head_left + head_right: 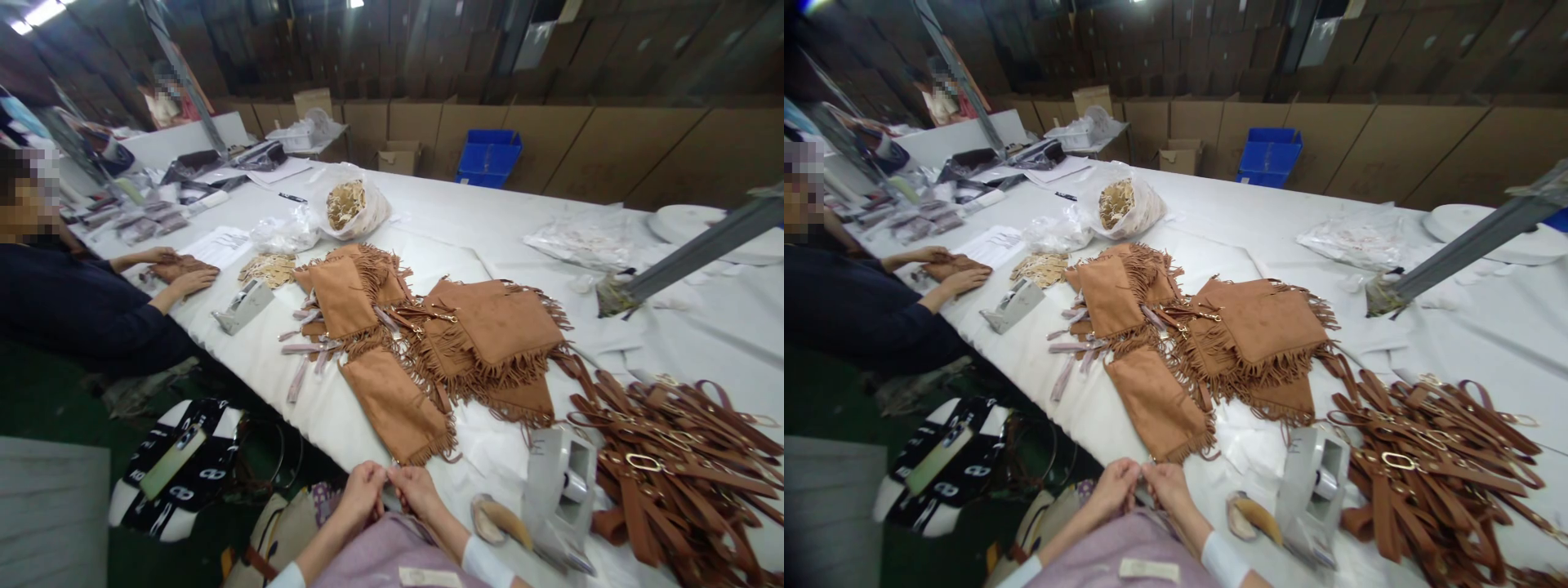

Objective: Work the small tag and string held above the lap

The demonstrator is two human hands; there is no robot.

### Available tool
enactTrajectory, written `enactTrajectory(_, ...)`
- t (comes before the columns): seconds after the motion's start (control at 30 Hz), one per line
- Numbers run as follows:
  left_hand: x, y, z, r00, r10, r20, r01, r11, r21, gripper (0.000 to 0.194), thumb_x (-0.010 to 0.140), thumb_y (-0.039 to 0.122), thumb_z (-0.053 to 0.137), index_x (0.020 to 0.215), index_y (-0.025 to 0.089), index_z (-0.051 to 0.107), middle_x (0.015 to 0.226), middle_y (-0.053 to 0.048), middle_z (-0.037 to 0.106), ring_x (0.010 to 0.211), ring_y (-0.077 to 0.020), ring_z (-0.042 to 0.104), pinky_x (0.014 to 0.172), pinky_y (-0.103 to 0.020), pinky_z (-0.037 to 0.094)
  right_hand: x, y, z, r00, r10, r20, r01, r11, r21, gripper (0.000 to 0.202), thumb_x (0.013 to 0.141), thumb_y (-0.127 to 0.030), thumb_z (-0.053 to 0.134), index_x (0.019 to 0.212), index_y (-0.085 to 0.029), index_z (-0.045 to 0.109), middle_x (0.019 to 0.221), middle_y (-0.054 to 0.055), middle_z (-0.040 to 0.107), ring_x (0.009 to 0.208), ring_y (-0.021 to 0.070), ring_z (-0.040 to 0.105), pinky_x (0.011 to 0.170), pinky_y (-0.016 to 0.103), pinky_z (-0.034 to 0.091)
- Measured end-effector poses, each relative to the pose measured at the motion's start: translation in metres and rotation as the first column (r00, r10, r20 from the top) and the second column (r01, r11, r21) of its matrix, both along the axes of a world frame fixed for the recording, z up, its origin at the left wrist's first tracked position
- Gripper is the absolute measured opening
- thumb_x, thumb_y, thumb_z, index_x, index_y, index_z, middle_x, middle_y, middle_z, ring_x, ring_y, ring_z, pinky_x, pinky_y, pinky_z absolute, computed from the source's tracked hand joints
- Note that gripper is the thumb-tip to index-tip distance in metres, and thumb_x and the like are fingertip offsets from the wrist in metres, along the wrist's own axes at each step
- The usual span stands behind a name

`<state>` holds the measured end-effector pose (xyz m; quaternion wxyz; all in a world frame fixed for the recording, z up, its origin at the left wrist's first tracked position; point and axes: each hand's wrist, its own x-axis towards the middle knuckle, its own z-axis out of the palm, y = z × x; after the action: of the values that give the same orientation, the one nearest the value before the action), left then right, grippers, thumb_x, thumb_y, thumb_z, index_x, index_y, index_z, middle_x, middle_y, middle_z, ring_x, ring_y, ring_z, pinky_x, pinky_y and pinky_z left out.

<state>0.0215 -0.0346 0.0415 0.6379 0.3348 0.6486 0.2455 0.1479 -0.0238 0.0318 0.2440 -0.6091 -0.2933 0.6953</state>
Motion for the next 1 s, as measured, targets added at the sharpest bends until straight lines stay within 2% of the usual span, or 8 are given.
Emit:
enactTrajectory(0.17, 0.000, 0.005, 0.003, 0.954, 0.142, 0.266, -0.098, 0.980, -0.172, 0.036, 0.073, 0.053, 0.054, 0.066, 0.021, 0.041, 0.046, 0.011, 0.034, 0.032, -0.0033, 0.024, 0.037, -0.020, 0.017, 0.001, 0.004, 0.009, 1.000, 0.014, -0.025, -0.010, 0.988, 0.152, 0.055, 0.062, -0.071, 0.060, 0.052, -0.018, 0.048, 0.038, -0.005, 0.044, 0.035, 0.0064, 0.033, 0.040, 0.023, 0.023)
enactTrajectory(0.37, -0.003, 0.009, 0.008, 0.894, 0.225, 0.388, -0.156, 0.967, -0.201, 0.043, 0.067, 0.057, 0.064, 0.069, 0.020, 0.041, 0.047, 0.011, 0.035, 0.032, -0.0014, 0.020, 0.037, -0.019, 0.012, -0.004, 0.009, 0.019, 0.996, 0.042, -0.073, -0.024, 0.972, 0.234, 0.051, 0.065, -0.067, 0.062, 0.065, -0.017, 0.054, 0.049, -0.005, 0.051, 0.045, 0.0081, 0.043, 0.045, 0.022, 0.034)
enactTrajectory(0.5, -0.003, 0.010, 0.005, 0.913, 0.237, 0.332, -0.197, 0.969, -0.150, 0.045, 0.067, 0.060, 0.061, 0.066, 0.021, 0.039, 0.046, 0.011, 0.036, 0.032, -0.0016, 0.019, 0.037, -0.020, 0.010, -0.004, 0.007, 0.014, 0.994, 0.077, -0.081, -0.058, 0.975, 0.215, 0.043, 0.067, -0.059, 0.061, 0.069, -0.016, 0.057, 0.055, -0.002, 0.057, 0.046, 0.0098, 0.048, 0.046, 0.022, 0.038)
enactTrajectory(0.63, -0.006, 0.010, 0.001, 0.957, 0.235, 0.167, -0.236, 0.972, -0.019, 0.043, 0.071, 0.062, 0.052, 0.065, 0.023, 0.036, 0.045, 0.013, 0.028, 0.033, -0.0043, 0.018, 0.039, -0.022, 0.013, 0.001, 0.005, 0.009, 1.000, 0.027, 0.003, -0.028, 0.990, 0.141, 0.031, 0.070, -0.047, 0.058, 0.066, -0.016, 0.057, 0.052, -0.001, 0.058, 0.037, 0.0085, 0.044, 0.037, 0.020, 0.029)
enactTrajectory(0.73, -0.009, 0.010, -0.001, 0.980, 0.194, 0.034, -0.197, 0.974, 0.113, 0.040, 0.071, 0.057, 0.055, 0.062, 0.022, 0.040, 0.050, 0.009, 0.036, 0.045, -0.0082, 0.033, 0.047, -0.023, 0.027, 0.003, 0.006, 0.011, 0.997, -0.063, 0.042, 0.060, 0.996, 0.072, 0.022, 0.070, -0.036, 0.056, 0.079, -0.017, 0.057, 0.058, 0.000, 0.063, 0.038, 0.0073, 0.044, 0.036, 0.019, 0.026)
enactTrajectory(0.8, -0.007, 0.009, -0.001, 0.987, 0.158, -0.027, -0.151, 0.972, 0.180, 0.037, 0.073, 0.053, 0.058, 0.061, 0.021, 0.045, 0.056, 0.005, 0.043, 0.058, -0.0118, 0.042, 0.059, -0.026, 0.034, 0.004, 0.006, 0.013, 0.994, -0.104, 0.035, 0.103, 0.994, 0.023, 0.026, 0.068, -0.033, 0.057, 0.090, -0.018, 0.057, 0.066, 0.001, 0.067, 0.040, 0.0074, 0.047, 0.037, 0.018, 0.028)
enactTrajectory(0.9, -0.004, 0.008, 0.009, 0.989, 0.134, -0.068, -0.115, 0.967, 0.229, 0.034, 0.077, 0.053, 0.056, 0.063, 0.023, 0.049, 0.062, 0.002, 0.049, 0.069, -0.0167, 0.048, 0.070, -0.030, 0.039, 0.000, 0.006, 0.012, 0.995, -0.100, 0.013, 0.100, 0.995, -0.007, 0.031, 0.066, -0.036, 0.063, 0.093, -0.020, 0.057, 0.071, 0.004, 0.068, 0.046, 0.0111, 0.056, 0.037, 0.019, 0.035)
enactTrajectory(1.0, -0.011, 0.016, 0.027, 0.987, 0.158, -0.018, -0.149, 0.957, 0.249, 0.029, 0.080, 0.055, 0.056, 0.073, 0.027, 0.057, 0.075, -0.003, 0.061, 0.078, -0.0201, 0.057, 0.070, -0.034, 0.045, -0.015, 0.021, 0.005, 0.999, 0.046, 0.025, -0.047, 0.998, 0.052, 0.031, 0.072, -0.052, 0.064, 0.089, -0.026, 0.060, 0.076, 0.005, 0.066, 0.061, 0.0192, 0.065, 0.040, 0.026, 0.046)
